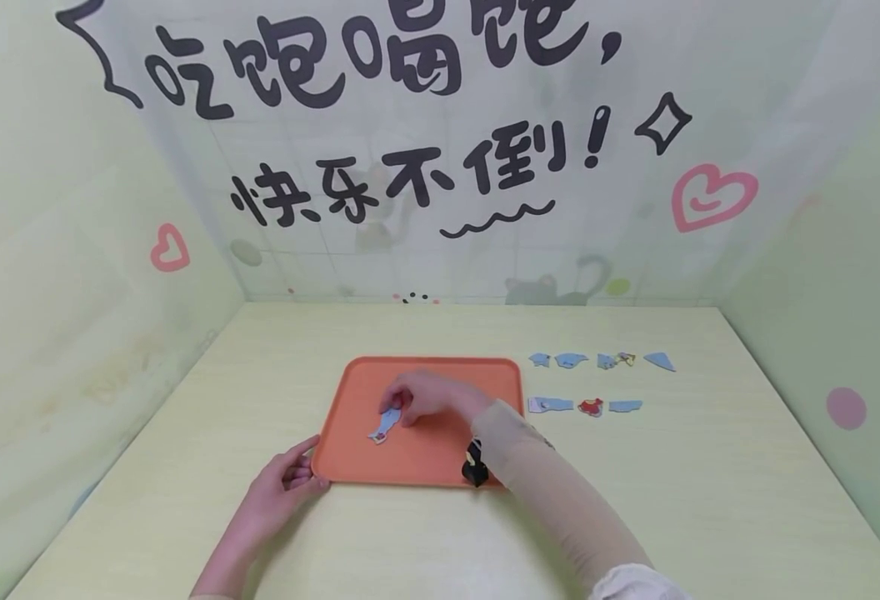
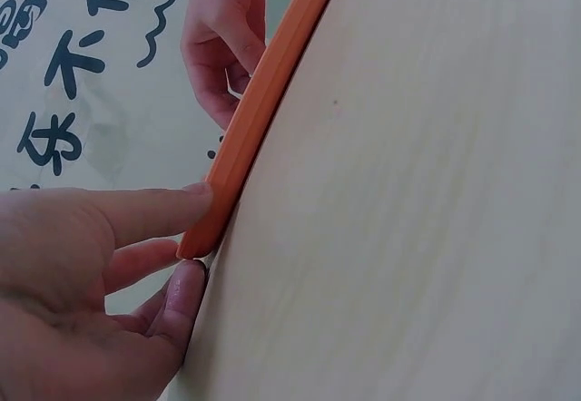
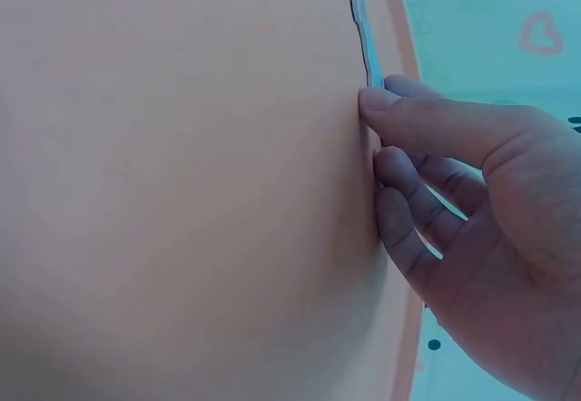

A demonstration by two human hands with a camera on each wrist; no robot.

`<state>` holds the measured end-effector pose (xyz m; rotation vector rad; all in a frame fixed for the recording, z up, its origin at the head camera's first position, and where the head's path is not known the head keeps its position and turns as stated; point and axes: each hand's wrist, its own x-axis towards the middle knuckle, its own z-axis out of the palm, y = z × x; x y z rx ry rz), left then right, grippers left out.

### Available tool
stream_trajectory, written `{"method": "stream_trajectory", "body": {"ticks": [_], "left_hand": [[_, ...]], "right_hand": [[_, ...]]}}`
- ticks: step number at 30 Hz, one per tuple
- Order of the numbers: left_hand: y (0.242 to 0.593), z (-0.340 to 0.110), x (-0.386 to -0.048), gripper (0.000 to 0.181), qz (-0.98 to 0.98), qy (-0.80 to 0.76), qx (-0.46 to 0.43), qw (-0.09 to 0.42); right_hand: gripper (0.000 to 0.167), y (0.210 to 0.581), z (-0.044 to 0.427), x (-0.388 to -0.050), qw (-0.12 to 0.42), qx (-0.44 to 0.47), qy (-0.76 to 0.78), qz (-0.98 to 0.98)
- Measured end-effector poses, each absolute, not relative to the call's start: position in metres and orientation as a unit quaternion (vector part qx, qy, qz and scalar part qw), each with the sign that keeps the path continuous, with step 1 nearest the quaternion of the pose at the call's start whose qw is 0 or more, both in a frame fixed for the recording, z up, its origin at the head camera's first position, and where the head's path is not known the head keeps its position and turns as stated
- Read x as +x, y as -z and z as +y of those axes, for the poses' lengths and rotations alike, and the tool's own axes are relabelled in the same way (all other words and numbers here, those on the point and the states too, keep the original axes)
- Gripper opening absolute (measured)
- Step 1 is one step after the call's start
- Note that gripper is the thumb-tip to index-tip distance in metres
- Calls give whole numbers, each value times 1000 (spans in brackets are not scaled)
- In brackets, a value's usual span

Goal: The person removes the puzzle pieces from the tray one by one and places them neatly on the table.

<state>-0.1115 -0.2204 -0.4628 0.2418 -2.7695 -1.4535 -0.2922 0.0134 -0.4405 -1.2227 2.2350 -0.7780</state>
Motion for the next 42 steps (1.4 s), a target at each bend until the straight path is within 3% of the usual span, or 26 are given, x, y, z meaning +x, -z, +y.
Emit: {"method": "stream_trajectory", "body": {"ticks": [8,29,42], "left_hand": [[461,-220,-114,65,-879,468,89,-10],[461,-226,-114,64,-876,473,90,-13],[458,-229,-120,46,-897,430,99,-10]], "right_hand": [[23,442,18,-291,239,-426,297,821],[22,447,16,-295,258,-427,331,801],[20,447,20,-290,253,-423,330,805]]}}
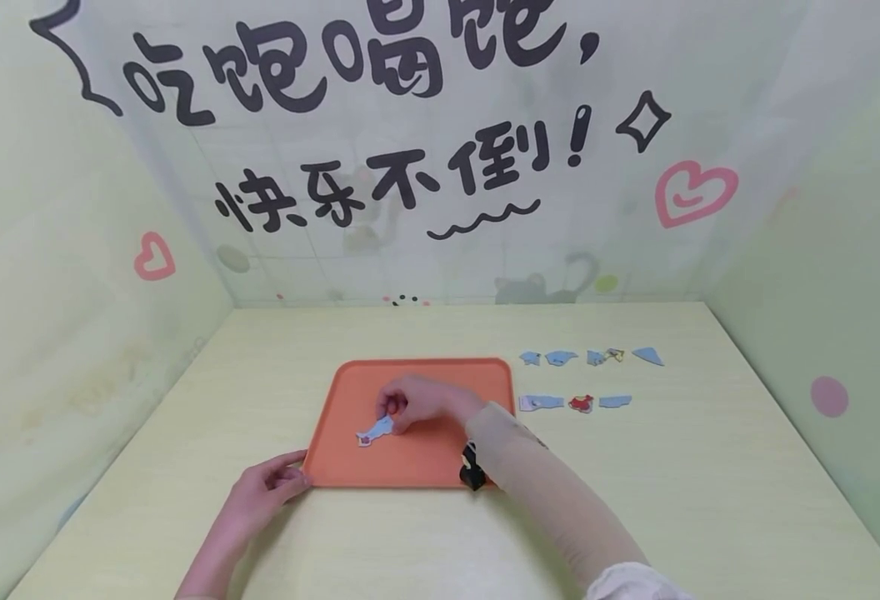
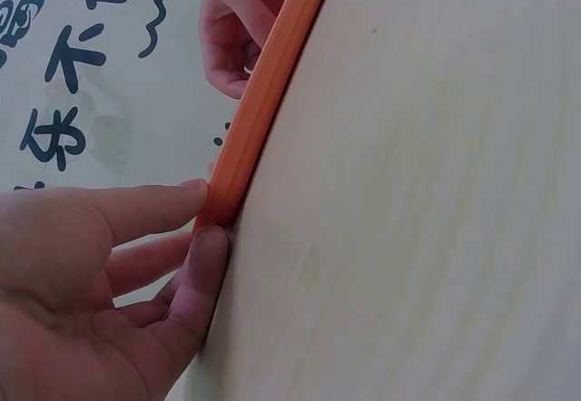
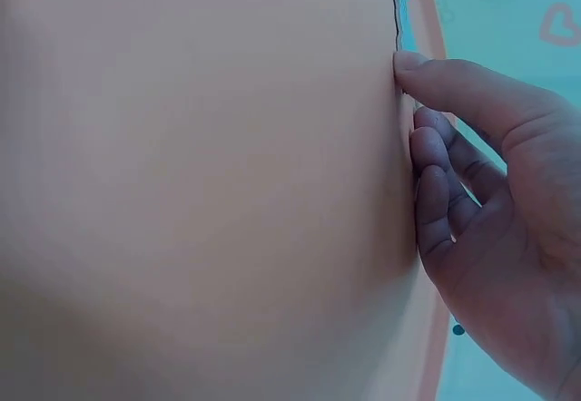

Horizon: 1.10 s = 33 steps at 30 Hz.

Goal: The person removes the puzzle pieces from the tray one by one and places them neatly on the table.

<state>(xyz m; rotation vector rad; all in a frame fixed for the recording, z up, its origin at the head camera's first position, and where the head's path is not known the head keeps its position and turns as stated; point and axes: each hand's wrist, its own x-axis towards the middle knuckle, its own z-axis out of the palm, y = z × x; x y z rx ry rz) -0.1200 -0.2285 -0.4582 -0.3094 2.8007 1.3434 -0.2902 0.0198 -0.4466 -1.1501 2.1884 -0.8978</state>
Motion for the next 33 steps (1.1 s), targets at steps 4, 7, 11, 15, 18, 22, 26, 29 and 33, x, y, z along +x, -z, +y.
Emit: {"method": "stream_trajectory", "body": {"ticks": [4,7,11,15,18,22,26,29,33], "left_hand": [[459,-229,-119,46,894,-436,-99,18],[459,-230,-119,46,891,-442,-100,24],[460,-230,-119,47,888,-449,-94,31],[460,-230,-120,49,884,-456,-92,36],[459,-229,-120,50,882,-460,-95,37],[459,-229,-120,49,881,-461,-98,39],[460,-230,-120,49,881,-462,-98,39],[461,-230,-120,50,881,-461,-98,38],[461,-230,-121,50,881,-461,-98,36]], "right_hand": [[20,447,19,-289,246,-423,327,808],[20,447,20,-288,241,-428,328,807],[20,446,20,-288,235,-433,327,807],[18,445,22,-289,220,-426,316,819],[17,442,23,-290,211,-420,305,828],[17,441,23,-290,211,-421,309,827],[18,440,24,-289,213,-420,315,824],[18,440,24,-290,217,-414,321,824],[19,440,25,-290,223,-405,335,821]]}}
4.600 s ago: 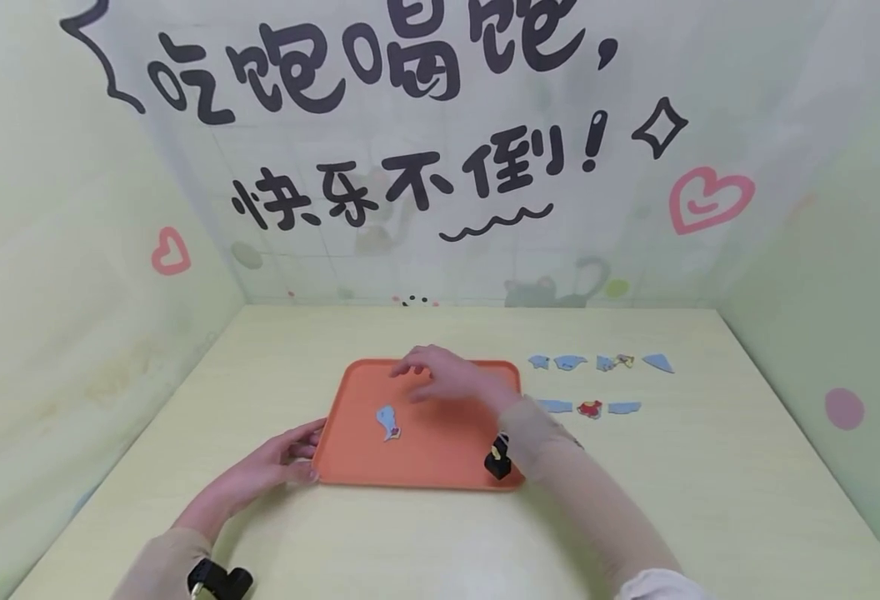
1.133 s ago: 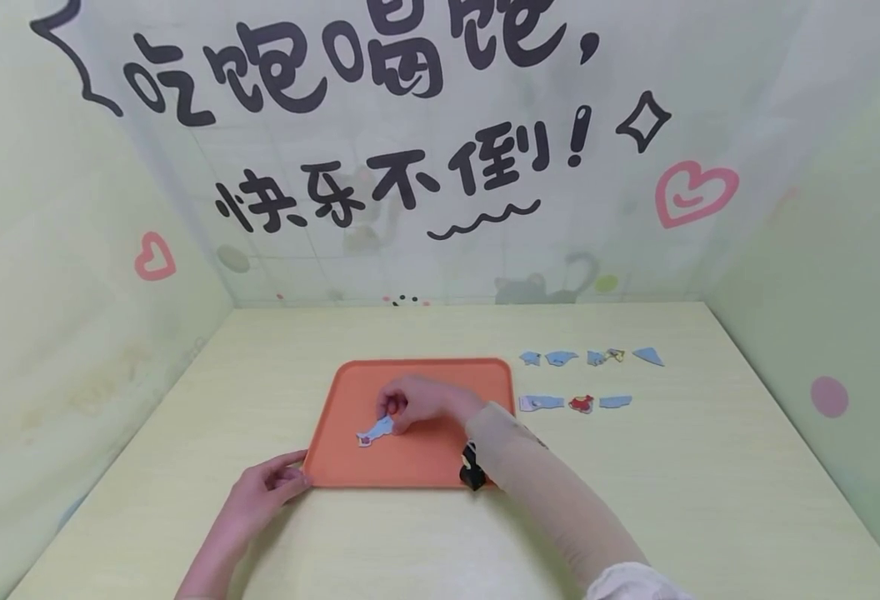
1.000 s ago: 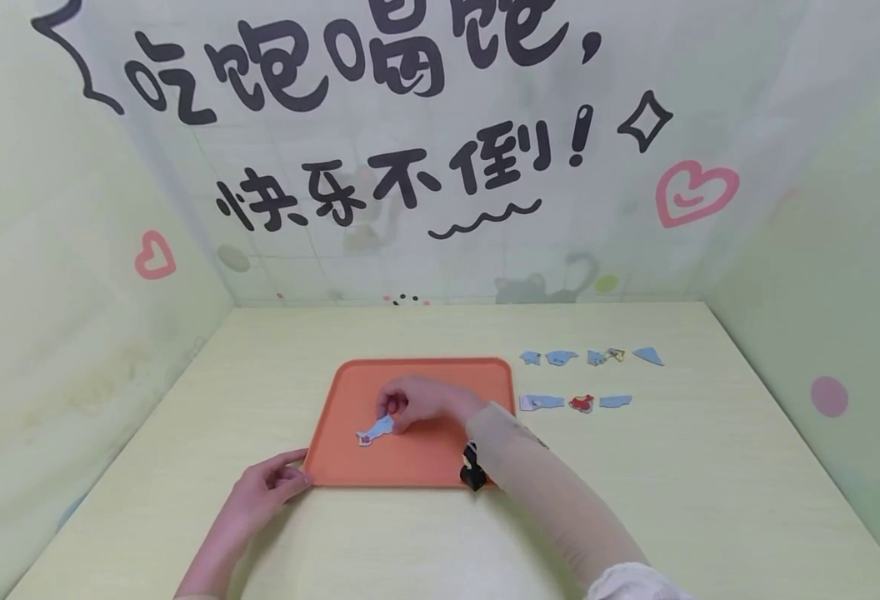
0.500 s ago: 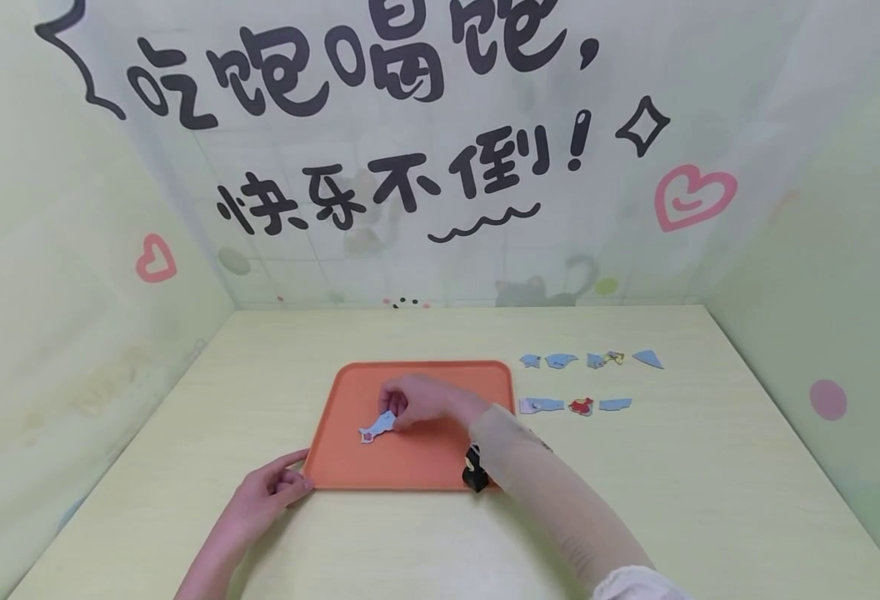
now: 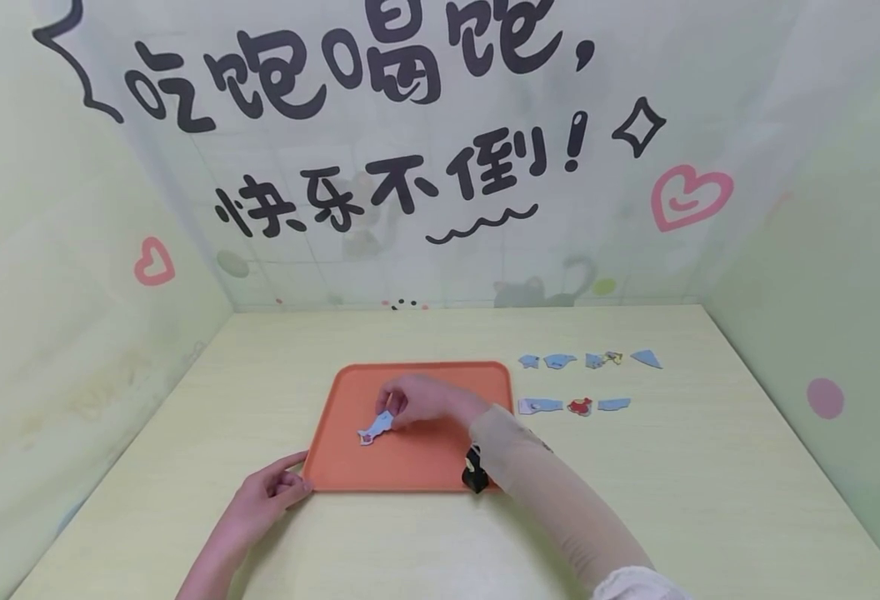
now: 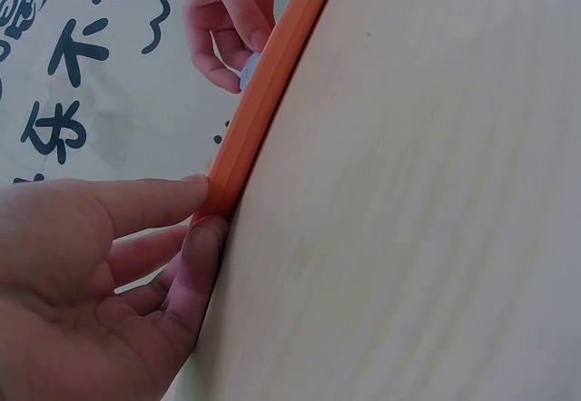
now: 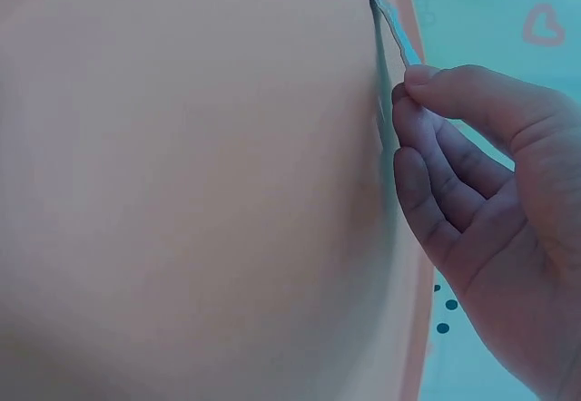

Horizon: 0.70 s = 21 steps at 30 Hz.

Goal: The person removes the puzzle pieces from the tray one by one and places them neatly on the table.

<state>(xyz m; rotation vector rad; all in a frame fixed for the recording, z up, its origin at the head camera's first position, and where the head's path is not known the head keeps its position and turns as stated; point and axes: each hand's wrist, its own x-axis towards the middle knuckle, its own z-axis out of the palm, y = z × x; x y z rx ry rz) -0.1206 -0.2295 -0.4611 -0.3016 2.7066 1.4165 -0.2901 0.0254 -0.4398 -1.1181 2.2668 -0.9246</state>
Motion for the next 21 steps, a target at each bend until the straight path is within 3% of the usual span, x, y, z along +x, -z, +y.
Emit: {"method": "stream_trajectory", "body": {"ticks": [21], "left_hand": [[461,-229,-121,49,884,-456,-100,35]], "right_hand": [[21,432,48,-291,208,-371,411,806]]}}
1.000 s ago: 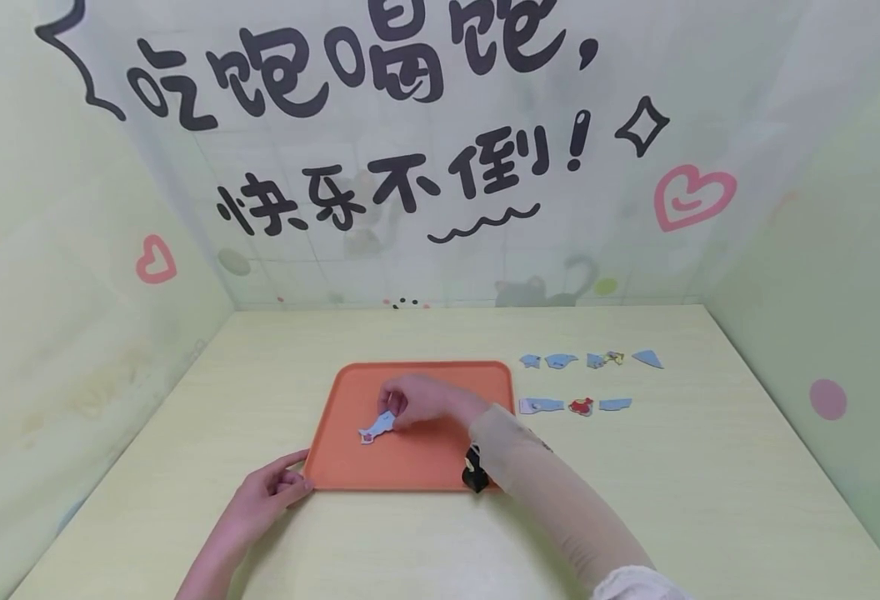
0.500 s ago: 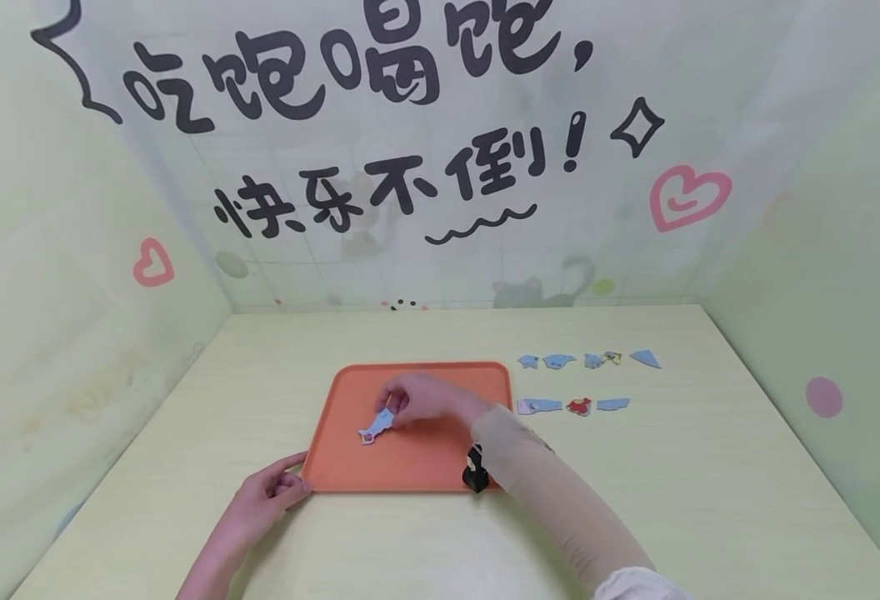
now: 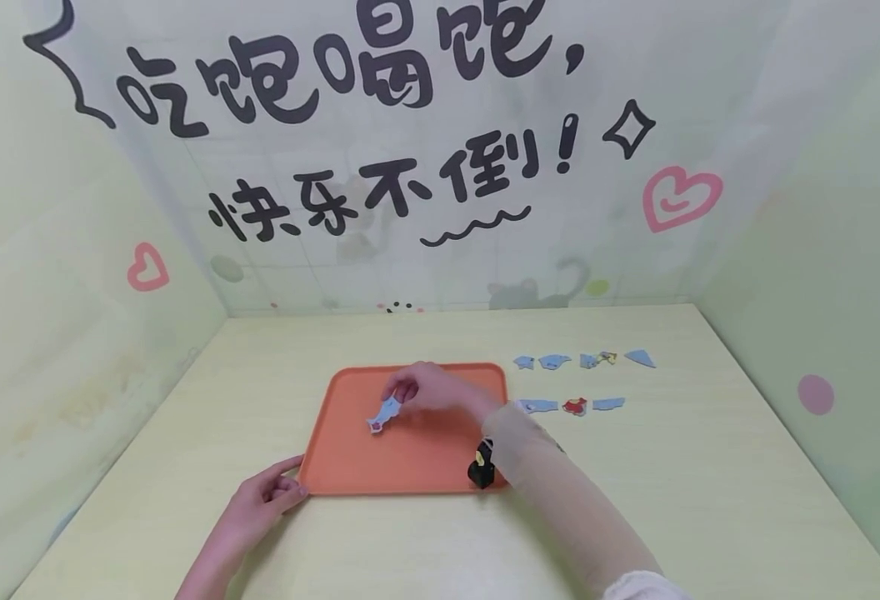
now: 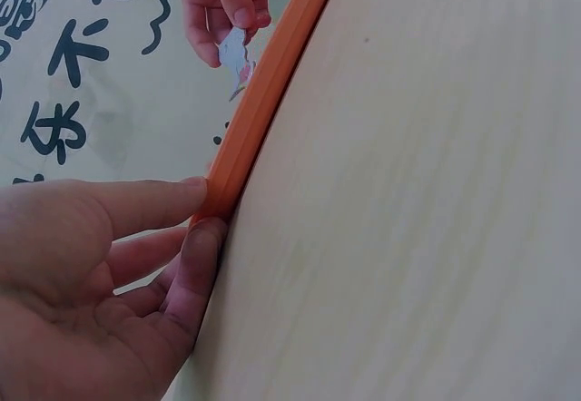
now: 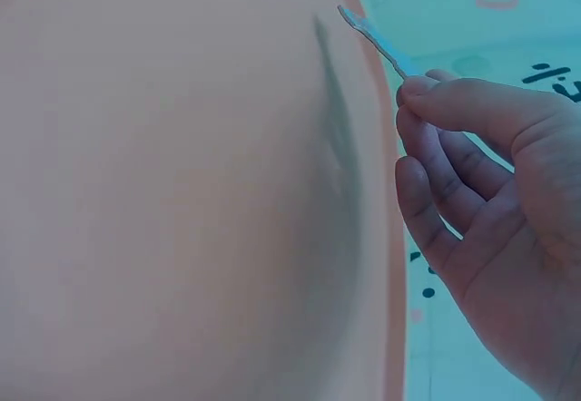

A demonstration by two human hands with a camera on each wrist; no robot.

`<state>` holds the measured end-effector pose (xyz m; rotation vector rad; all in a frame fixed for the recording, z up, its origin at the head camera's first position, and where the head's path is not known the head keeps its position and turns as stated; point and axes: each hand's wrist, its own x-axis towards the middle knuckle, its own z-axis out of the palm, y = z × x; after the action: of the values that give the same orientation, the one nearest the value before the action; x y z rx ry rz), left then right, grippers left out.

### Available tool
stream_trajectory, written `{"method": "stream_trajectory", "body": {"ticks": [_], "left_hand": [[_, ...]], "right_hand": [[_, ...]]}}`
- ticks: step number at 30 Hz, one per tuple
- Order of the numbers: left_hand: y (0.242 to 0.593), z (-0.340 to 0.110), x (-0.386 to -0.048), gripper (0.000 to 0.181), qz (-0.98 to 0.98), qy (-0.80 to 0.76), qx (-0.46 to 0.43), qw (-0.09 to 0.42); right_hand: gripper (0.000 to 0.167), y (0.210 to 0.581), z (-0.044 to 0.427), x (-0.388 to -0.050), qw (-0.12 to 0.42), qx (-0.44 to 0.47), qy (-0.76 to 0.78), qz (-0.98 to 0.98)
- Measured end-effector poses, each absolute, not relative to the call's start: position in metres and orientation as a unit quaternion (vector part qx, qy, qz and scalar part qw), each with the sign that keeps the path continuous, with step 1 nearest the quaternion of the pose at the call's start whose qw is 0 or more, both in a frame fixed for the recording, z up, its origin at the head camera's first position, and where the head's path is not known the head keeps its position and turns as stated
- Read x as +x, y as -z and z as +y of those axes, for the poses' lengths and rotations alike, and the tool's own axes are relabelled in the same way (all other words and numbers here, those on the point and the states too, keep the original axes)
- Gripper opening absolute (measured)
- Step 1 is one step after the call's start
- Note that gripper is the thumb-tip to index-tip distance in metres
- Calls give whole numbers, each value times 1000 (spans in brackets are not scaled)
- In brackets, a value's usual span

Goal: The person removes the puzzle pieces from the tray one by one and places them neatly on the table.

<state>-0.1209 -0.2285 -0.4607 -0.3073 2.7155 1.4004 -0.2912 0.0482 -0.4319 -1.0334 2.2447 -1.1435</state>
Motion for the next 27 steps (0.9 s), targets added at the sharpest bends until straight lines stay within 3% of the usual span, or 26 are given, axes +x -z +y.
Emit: {"method": "stream_trajectory", "body": {"ticks": [27], "left_hand": [[461,-229,-122,49,880,-462,-101,37]], "right_hand": [[30,414,186,-288,83,-286,476,827]]}}
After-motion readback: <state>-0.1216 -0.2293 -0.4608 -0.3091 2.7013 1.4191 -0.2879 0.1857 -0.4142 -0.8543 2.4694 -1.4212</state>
